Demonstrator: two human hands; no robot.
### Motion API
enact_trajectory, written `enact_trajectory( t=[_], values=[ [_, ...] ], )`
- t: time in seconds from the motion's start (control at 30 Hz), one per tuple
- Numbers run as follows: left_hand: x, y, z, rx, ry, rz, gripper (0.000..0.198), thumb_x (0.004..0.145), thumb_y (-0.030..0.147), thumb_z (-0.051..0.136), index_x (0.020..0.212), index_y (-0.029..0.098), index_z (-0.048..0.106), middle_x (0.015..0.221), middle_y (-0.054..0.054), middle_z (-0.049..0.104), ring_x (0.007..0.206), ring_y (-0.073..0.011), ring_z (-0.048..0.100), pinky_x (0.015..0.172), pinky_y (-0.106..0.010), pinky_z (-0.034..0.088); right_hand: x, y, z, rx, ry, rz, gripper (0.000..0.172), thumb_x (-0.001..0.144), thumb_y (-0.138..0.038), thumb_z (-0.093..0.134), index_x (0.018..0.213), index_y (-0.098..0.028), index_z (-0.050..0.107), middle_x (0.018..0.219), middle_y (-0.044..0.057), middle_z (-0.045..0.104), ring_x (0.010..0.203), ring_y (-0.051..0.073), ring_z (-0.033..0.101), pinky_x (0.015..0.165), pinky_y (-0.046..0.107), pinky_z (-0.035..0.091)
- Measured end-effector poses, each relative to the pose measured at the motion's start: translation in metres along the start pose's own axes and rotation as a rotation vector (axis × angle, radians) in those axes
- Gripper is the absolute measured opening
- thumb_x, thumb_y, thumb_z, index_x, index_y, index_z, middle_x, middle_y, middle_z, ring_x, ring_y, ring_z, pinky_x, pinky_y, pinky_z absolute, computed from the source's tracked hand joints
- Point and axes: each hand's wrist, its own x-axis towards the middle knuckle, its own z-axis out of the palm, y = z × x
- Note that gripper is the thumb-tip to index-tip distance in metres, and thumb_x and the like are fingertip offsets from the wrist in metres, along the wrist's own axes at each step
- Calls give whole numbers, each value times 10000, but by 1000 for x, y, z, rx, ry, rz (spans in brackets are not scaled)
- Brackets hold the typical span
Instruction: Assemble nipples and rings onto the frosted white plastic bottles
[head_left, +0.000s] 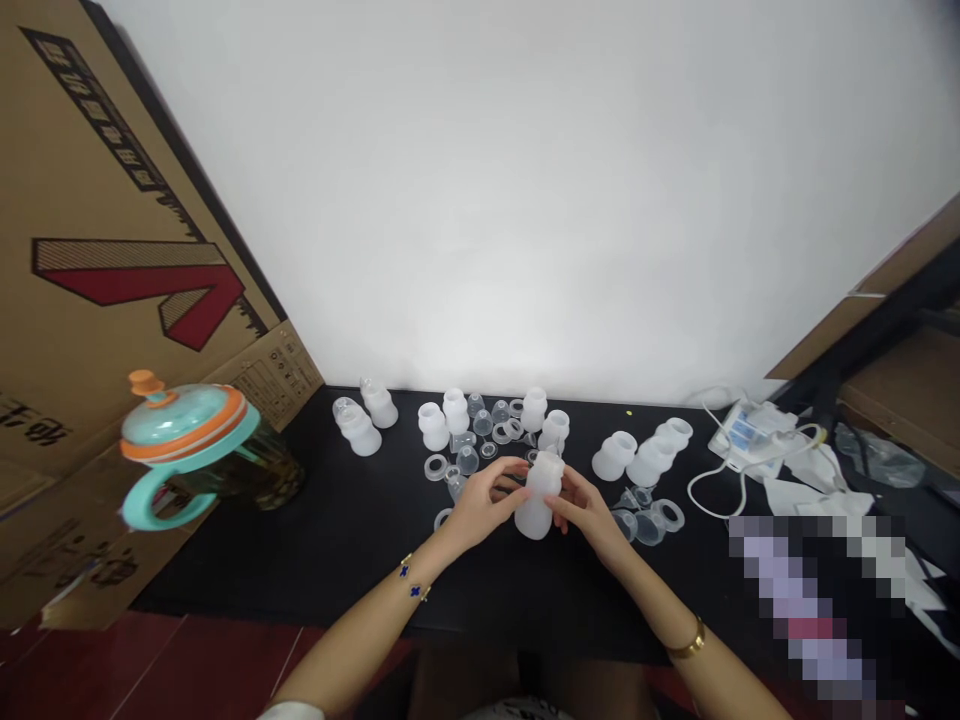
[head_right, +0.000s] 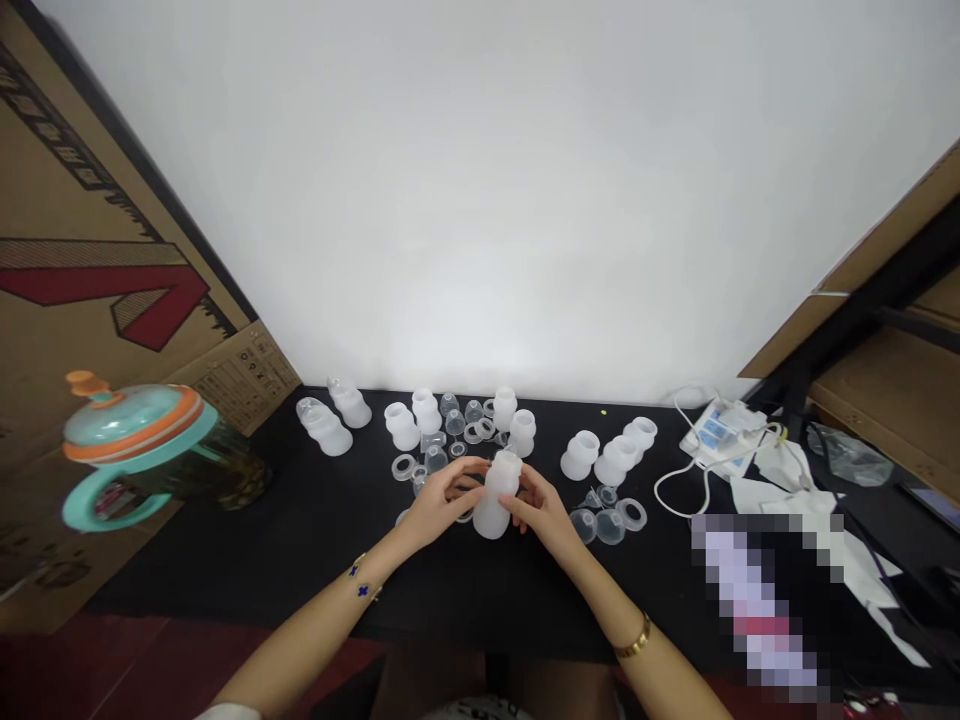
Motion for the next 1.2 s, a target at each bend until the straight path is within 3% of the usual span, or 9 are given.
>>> enact_trajectory(
  t=[0.1, 0.23, 0.3, 0.53, 0.67, 0.87, 1.2],
  values=[
    [4, 1, -13, 136, 157, 39, 326, 897, 399, 613, 1170, 220, 622, 1191, -88, 684, 912, -202, 694, 692, -280, 558, 0, 2, -2, -3, 8, -14, 539, 811, -408, 762, 1282, -221, 578, 945, 34, 646, 533, 84, 523, 414, 200, 414],
    [7, 0, -36, 550, 461, 58, 249, 898, 344, 611, 1125, 247, 650, 1050, -40, 718, 808, -184, 665, 728, -300, 530, -1, 5, -3, -7, 26, -24, 520, 829, -404, 750, 1284, -227, 570, 930, 28, 636, 546, 89, 526, 421, 196, 413],
    [8, -1, -45, 705, 515, 18, 244, 888, 321, 629, 1124, 260, 650, 1103, -31, 707, 863, -195, 663, 757, -299, 511, -1, 5, -4, -12, 28, -25, 509, 830, -404, 749, 1274, -229, 571, 944, 30, 637, 547, 88, 524, 420, 194, 408],
    [10, -7, -48, 919, 415, -213, 309, 855, 344, 683, 1147, 250, 639, 1183, -57, 665, 1006, -247, 648, 745, -299, 474, 0, 4, -4, -25, 44, -26, 501, 815, -435, 754, 1233, -210, 595, 946, 46, 652, 535, 96, 510, 414, 208, 397],
    [10, -9, -46, 924, 373, -221, 313, 864, 293, 672, 1171, 249, 632, 1210, -72, 648, 1082, -270, 623, 792, -316, 466, -1, 3, -4, -43, 58, -32, 479, 828, -420, 740, 1239, -209, 615, 902, 38, 647, 545, 105, 509, 435, 219, 410],
    [10, -12, -48, 926, 367, -218, 274, 882, 240, 635, 1155, 242, 638, 1180, -76, 671, 1133, -284, 592, 835, -336, 462, -2, 3, -4, -62, 38, -45, 497, 832, -422, 736, 1264, -214, 608, 1005, 58, 659, 567, 102, 516, 445, 218, 417],
    [12, -9, -48, 780, 413, -147, 294, 856, 305, 673, 1147, 266, 649, 1106, -48, 705, 975, -256, 637, 787, -324, 457, -3, -2, -2, -90, 42, -33, 515, 816, -466, 737, 1244, -207, 616, 934, 46, 655, 568, 111, 516, 454, 225, 419]
  ],
)
